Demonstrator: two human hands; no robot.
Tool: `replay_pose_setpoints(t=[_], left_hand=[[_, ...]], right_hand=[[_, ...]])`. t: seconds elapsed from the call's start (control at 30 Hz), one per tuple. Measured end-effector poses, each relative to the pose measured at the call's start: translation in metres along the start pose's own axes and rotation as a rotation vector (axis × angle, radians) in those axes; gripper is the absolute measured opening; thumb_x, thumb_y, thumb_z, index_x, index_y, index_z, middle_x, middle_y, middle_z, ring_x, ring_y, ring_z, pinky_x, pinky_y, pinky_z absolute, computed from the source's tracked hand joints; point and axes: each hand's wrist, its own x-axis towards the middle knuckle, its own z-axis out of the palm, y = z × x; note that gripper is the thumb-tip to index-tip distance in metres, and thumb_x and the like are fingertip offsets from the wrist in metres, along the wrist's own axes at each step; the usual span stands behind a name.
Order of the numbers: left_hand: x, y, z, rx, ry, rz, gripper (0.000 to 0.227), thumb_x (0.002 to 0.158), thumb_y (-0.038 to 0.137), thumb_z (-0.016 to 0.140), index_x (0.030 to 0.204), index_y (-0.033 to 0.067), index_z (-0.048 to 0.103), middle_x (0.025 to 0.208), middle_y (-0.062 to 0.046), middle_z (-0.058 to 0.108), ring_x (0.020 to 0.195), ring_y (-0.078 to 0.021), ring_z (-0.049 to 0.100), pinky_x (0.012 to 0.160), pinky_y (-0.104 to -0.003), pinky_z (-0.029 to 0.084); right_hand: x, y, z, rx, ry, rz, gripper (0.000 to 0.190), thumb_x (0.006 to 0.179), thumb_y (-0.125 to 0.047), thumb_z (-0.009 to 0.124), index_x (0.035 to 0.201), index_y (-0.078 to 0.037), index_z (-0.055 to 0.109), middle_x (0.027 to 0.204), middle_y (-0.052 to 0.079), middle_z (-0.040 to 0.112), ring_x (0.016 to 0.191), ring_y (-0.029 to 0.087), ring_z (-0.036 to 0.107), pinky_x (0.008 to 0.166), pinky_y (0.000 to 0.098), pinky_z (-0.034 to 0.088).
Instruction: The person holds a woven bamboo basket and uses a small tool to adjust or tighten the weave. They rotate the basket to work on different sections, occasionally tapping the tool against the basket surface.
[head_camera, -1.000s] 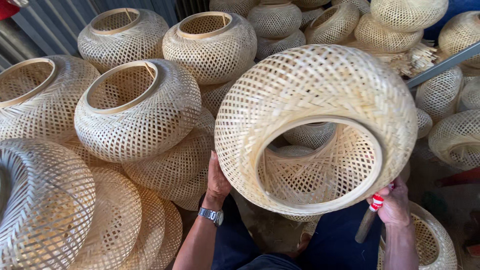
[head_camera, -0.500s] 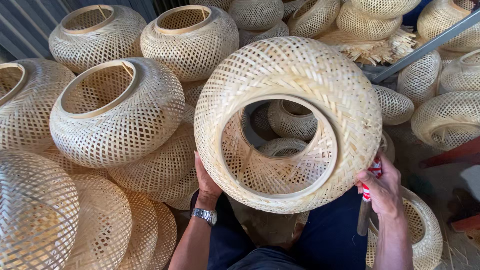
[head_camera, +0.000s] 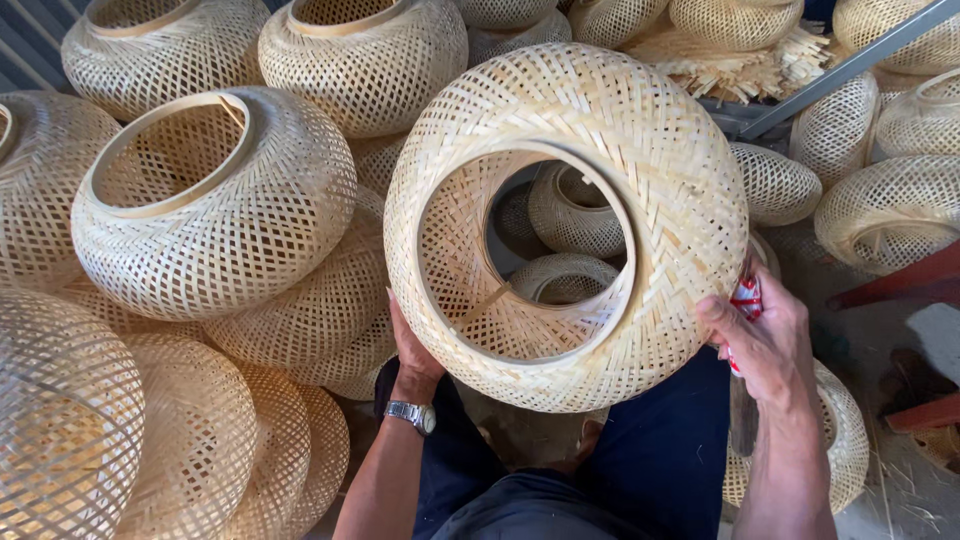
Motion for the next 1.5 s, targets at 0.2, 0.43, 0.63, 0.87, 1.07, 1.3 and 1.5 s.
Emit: replay_pose_setpoints(t=[0.2,0.43,0.63,0.87,1.07,1.3,1.5], left_hand=[[0.0,-0.002,0.0,0.022,0.006,-0.015,0.088,0.095,0.073,0.037,0.158,0.0126,0.035,0.158,-0.017,0.043,0.138,-0.0367,0.047,0.114,-0.052,0.042],[-0.005,0.003,0.003,0.066,-0.033,-0.001,0.086,0.095,0.073,0.035,0.159,0.0153,0.034,0.16,-0.014,0.043,0.137,-0.0362,0.051,0.113,-0.051,0.045],[-0.002,0.002,-0.004,0.088,0.063,-0.049,0.089,0.093,0.075,0.04,0.159,0.0154,0.036,0.158,-0.014,0.046,0.135,-0.0341,0.054,0.111,-0.051,0.048],[-0.001,-0.002,-0.017,0.05,0.031,-0.029,0.09,0.089,0.078,0.037,0.158,0.0188,0.036,0.159,-0.012,0.042,0.14,-0.0351,0.046,0.113,-0.052,0.043],[0.009,-0.018,-0.047,-0.063,0.073,-0.037,0.085,0.094,0.072,0.04,0.154,0.0122,0.041,0.151,-0.017,0.048,0.135,-0.0373,0.048,0.111,-0.056,0.044],[0.008,-0.044,-0.071,-0.109,0.138,-0.123,0.082,0.094,0.069,0.042,0.153,0.0115,0.044,0.149,-0.016,0.05,0.132,-0.0368,0.05,0.109,-0.055,0.045],[-0.005,-0.05,-0.098,-0.165,0.132,-0.154,0.084,0.092,0.072,0.042,0.15,0.0108,0.045,0.148,-0.018,0.051,0.131,-0.0381,0.051,0.107,-0.057,0.045]], right_hand=[[0.011,-0.019,0.005,-0.067,-0.003,0.003,0.081,0.084,-0.059,0.074,0.144,-0.007,0.062,0.08,0.001,0.066,0.06,0.006,0.055,0.046,0.0222,0.045],[0.033,-0.01,0.004,-0.178,-0.045,0.076,0.072,0.086,-0.064,0.071,0.128,-0.005,0.069,0.076,0.002,0.062,0.057,0.008,0.053,0.045,0.0243,0.044],[0.046,0.014,0.002,-0.076,-0.057,0.1,0.073,0.083,-0.066,0.075,0.124,-0.006,0.069,0.078,0.002,0.065,0.055,0.007,0.055,0.042,0.0229,0.047],[0.033,0.034,0.003,-0.044,-0.078,-0.041,0.089,0.077,-0.066,0.075,0.136,0.0,0.066,0.072,0.005,0.063,0.051,0.007,0.054,0.041,0.0234,0.049],[0.014,0.022,0.016,0.023,-0.151,-0.273,0.105,0.078,-0.048,0.083,0.161,0.0,0.039,0.134,0.016,0.07,0.116,0.019,0.071,0.097,0.0342,0.061],[-0.001,-0.001,0.025,-0.094,-0.095,-0.093,0.105,0.072,-0.039,0.084,0.159,-0.001,0.039,0.136,0.018,0.068,0.118,0.02,0.068,0.097,0.0363,0.057],[0.002,0.034,0.016,0.134,-0.133,-0.018,0.099,0.079,-0.035,0.087,0.162,0.0,0.044,0.118,0.011,0.07,0.096,0.013,0.064,0.079,0.0282,0.055]])
